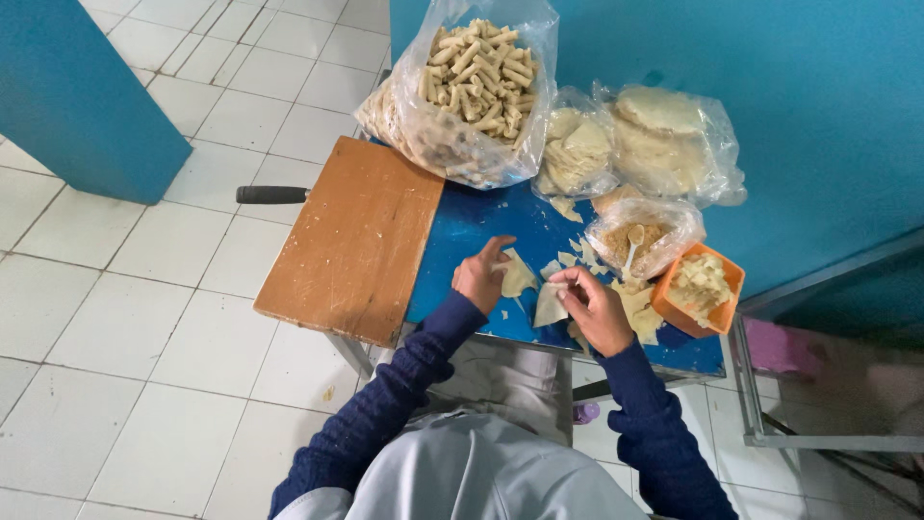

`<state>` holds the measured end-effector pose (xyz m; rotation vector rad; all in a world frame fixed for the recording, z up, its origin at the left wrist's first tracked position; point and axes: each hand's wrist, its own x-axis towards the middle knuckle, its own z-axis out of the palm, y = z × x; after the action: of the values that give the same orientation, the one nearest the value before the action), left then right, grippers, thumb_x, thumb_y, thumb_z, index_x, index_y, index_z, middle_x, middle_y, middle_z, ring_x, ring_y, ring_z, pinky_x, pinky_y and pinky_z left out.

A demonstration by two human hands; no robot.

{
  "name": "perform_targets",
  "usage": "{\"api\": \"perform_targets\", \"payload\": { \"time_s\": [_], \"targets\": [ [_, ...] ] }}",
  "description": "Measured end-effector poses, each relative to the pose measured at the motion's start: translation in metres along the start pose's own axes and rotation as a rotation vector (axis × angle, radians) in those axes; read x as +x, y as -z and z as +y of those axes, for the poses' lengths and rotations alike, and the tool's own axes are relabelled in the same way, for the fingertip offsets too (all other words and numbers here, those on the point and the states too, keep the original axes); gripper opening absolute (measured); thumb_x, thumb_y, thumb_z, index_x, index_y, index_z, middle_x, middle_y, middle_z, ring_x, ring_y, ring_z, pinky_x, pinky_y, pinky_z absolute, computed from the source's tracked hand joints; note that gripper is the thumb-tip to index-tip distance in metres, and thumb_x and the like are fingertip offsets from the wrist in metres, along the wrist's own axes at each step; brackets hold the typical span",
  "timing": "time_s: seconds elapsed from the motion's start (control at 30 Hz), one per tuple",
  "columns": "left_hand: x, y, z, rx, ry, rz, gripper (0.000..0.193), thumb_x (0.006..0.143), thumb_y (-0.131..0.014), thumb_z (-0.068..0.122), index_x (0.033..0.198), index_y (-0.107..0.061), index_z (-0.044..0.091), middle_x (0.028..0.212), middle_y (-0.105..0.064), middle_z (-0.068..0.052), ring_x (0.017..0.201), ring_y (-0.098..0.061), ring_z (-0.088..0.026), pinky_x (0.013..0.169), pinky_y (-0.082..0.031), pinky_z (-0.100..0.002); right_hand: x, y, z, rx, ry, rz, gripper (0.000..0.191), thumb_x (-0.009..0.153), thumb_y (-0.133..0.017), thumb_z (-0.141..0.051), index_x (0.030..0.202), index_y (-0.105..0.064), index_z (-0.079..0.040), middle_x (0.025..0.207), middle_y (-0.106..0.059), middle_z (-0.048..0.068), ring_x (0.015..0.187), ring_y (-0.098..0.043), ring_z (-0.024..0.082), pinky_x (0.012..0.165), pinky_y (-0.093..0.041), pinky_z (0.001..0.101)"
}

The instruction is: The person cuts a dough sheet on a wooden board with a knife, tears dough pieces by hand, spoons brown sugar filling from a bag onto dough squares, and folds the filled dough pieces by hand, setting the folded pieces on the table.

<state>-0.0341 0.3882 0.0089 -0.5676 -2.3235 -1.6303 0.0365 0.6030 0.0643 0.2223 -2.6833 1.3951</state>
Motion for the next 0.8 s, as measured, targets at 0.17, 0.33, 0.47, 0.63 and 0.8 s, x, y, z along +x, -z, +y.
{"api": "perform_targets", "payload": {
  "time_s": [0.17, 0.33, 0.47, 0.63, 0.8],
  "targets": [
    [-0.005, 0.001, 0.020, 0.253, 0.097, -0.058, 0.065, 0.086, -0.068, 0.002, 0.145, -0.046, 0.021, 0.127, -0.063, -0.012, 0.093, -0.069, -0.041, 0.076, -0.055, -0.049, -0.003, 0.000, -0.005, 0.045, 0.018, 0.005, 0.021, 0.095, -0.063, -0.004, 0.115, -0.066, -0.004, 0.097, -0.072, 0.000, 0.079, -0.064, 0.005, 0.072, -0.052, 0.0232],
    [-0.001, 0.005, 0.027, 0.376, 0.043, -0.071, 0.072, 0.081, -0.074, 0.009, 0.145, -0.041, 0.009, 0.125, -0.057, -0.015, 0.099, -0.068, -0.039, 0.078, -0.055, -0.048, -0.004, 0.000, -0.013, 0.081, 0.052, 0.016, 0.022, 0.095, -0.062, -0.002, 0.116, -0.066, -0.003, 0.101, -0.072, 0.001, 0.081, -0.065, 0.006, 0.074, -0.053, 0.0234],
    [0.000, 0.009, 0.025, 0.511, -0.062, 0.011, 0.075, 0.073, -0.080, 0.015, 0.139, -0.046, 0.008, 0.118, -0.060, -0.012, 0.106, -0.064, -0.036, 0.083, -0.050, -0.049, -0.001, 0.000, -0.024, 0.109, 0.096, 0.043, 0.024, 0.094, -0.062, 0.000, 0.118, -0.066, -0.003, 0.106, -0.072, 0.002, 0.085, -0.064, 0.006, 0.078, -0.053, 0.0235],
    [-0.022, 0.015, 0.021, 0.402, -0.085, 0.069, 0.042, 0.083, -0.079, 0.016, 0.118, -0.056, 0.009, 0.114, -0.062, -0.011, 0.105, -0.062, -0.034, 0.083, -0.050, -0.044, 0.023, -0.011, -0.041, 0.018, 0.174, 0.143, 0.023, 0.096, -0.065, -0.003, 0.118, -0.067, -0.005, 0.108, -0.074, 0.004, 0.092, -0.071, 0.012, 0.081, -0.055, 0.0256],
    [-0.096, 0.049, 0.030, -0.345, -0.263, -0.822, 0.048, 0.086, -0.077, 0.035, 0.122, -0.059, 0.007, 0.091, -0.065, -0.009, 0.077, -0.067, -0.022, 0.065, -0.053, -0.037, 0.056, -0.034, -0.049, -0.199, 0.529, 0.185, 0.021, 0.092, -0.071, -0.003, 0.110, -0.072, -0.013, 0.109, -0.071, 0.006, 0.104, -0.066, 0.026, 0.090, -0.052, 0.0372]
  ]
}}
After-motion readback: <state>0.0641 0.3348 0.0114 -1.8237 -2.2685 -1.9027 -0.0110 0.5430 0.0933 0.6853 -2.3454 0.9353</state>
